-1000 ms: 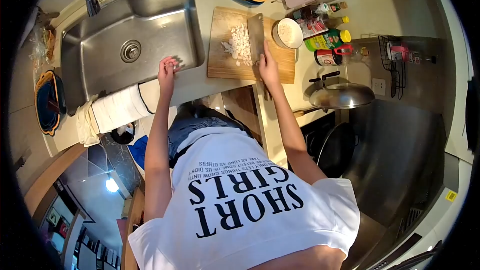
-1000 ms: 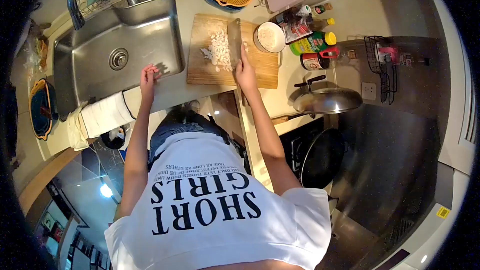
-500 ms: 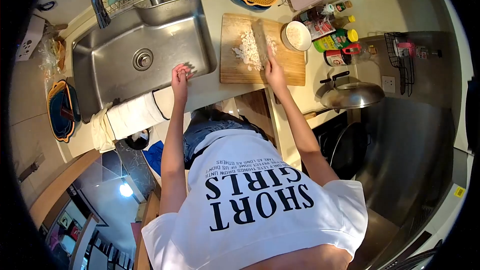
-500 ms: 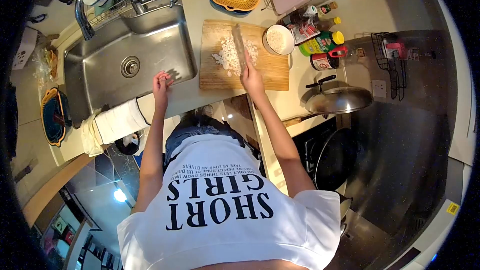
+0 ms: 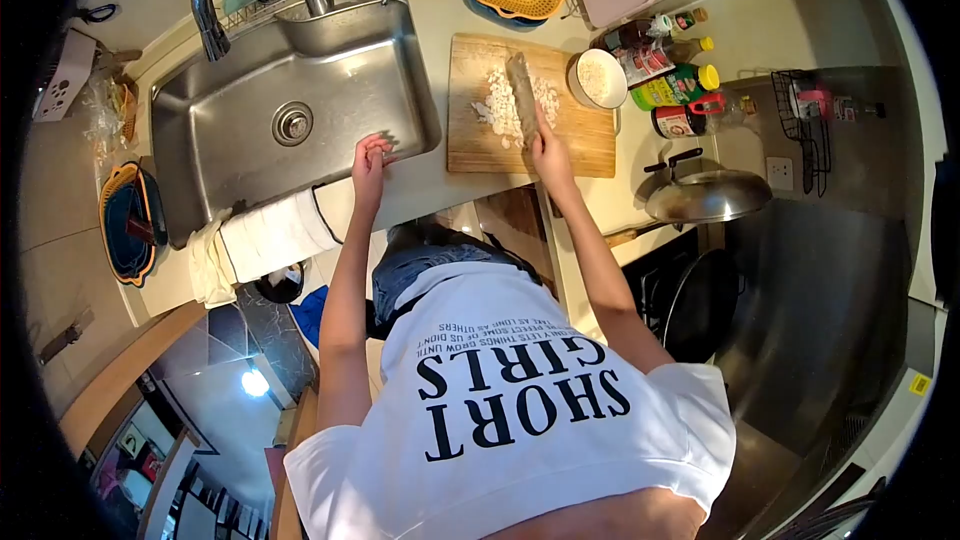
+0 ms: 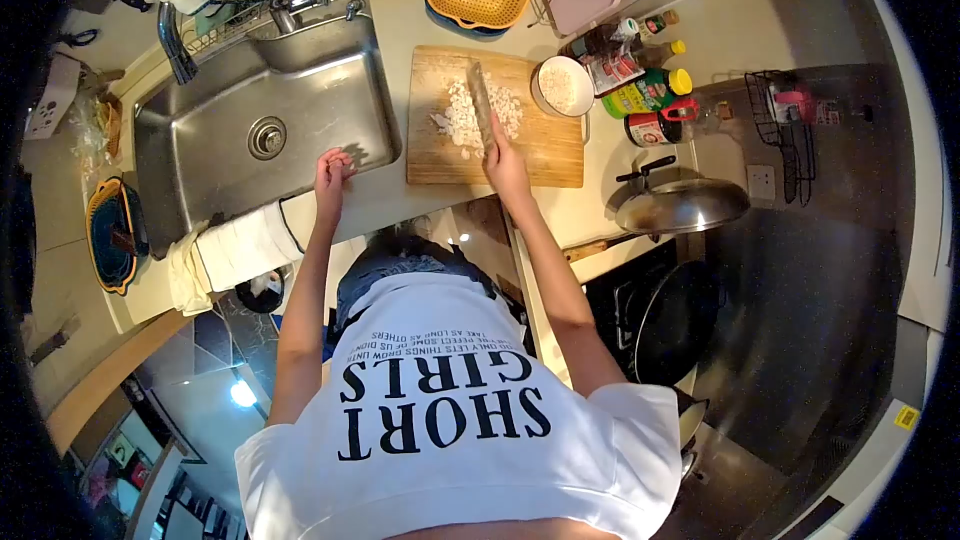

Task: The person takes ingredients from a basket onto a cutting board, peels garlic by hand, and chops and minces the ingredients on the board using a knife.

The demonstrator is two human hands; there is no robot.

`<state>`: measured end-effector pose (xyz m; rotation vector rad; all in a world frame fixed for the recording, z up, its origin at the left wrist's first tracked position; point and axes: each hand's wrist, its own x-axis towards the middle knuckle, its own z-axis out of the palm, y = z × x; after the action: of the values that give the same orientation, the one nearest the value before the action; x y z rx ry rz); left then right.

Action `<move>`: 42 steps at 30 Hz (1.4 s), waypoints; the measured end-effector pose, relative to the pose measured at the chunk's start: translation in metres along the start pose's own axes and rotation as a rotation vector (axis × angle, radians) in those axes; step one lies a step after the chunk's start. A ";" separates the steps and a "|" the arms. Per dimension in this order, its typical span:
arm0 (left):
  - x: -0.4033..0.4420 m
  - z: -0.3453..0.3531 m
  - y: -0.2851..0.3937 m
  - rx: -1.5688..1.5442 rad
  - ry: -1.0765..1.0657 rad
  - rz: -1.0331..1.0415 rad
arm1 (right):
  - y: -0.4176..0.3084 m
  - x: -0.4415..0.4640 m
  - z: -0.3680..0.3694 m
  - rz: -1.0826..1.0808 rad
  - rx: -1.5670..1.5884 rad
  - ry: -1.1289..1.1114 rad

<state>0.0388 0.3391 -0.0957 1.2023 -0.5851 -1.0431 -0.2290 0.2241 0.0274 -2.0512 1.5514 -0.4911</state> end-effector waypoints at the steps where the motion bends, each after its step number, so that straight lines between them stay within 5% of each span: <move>1: -0.001 0.001 0.002 0.017 -0.003 -0.012 | -0.004 0.004 -0.002 -0.025 0.030 -0.008; 18: 0.006 0.005 0.005 -0.018 0.036 -0.010 | -0.001 -0.008 0.005 -0.054 0.102 0.112; 35: 0.007 0.000 0.000 -0.033 -0.073 -0.023 | 0.005 -0.010 0.019 0.116 0.151 -0.062; 42: 0.008 -0.002 0.000 -0.031 -0.076 -0.070 | 0.021 -0.004 0.051 0.024 0.205 0.115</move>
<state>0.0440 0.3328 -0.0979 1.1665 -0.5868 -1.1576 -0.2173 0.2333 -0.0261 -1.8753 1.5206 -0.7389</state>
